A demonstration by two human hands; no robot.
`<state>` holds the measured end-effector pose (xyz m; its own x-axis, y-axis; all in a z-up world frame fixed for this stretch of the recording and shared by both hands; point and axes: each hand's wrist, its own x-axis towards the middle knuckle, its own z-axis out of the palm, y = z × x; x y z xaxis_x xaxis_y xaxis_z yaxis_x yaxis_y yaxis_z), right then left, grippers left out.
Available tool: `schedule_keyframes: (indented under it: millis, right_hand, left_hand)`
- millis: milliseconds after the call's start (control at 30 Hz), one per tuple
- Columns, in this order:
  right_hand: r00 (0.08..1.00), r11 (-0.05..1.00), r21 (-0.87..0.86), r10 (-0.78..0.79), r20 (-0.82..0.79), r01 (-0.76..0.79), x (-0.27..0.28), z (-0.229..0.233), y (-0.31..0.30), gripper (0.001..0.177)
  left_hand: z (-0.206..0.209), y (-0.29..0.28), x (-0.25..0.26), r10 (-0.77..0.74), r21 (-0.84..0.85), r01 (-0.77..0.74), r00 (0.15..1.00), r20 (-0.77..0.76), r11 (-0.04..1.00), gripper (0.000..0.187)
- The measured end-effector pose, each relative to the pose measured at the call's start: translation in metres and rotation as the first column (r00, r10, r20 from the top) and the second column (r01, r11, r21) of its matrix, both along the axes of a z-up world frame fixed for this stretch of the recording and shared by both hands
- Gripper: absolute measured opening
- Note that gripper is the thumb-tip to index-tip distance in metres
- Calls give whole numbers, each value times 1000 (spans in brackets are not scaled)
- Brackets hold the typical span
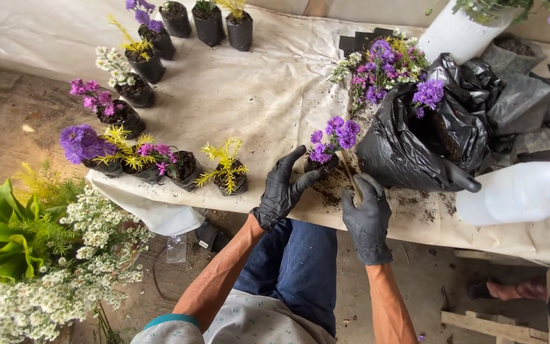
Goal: Transplanting small purple flowers into individual black plastic pots using a hand trowel and soil at a nursery workstation.
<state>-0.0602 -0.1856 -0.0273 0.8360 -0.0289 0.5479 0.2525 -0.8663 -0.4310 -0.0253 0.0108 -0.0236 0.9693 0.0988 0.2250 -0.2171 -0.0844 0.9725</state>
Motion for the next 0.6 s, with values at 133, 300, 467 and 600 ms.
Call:
schedule_keyframes:
  millis: [133, 300, 467, 600]
  right_hand:
    - [977, 951, 308, 29, -210, 37, 6, 18, 27, 71]
    - [917, 950, 257, -67, -392, 179, 30, 47, 65, 98]
    - [929, 954, 260, -43, -367, 147, 43, 23, 79, 85]
    - [929, 951, 251, -80, -362, 180, 46, 3, 77, 79]
  left_hand:
    - [-17, -4, -1, -3, 0, 3, 999, -50, 1000, 65]
    - [-28, -1, 6, -14, 80, 16, 1000, -26, 997, 60]
    - [-31, -1, 4, 15, 122, -15, 1000, -4, 992, 54]
    - [-29, 3, 2, 2, 101, -7, 999, 51, 995, 51]
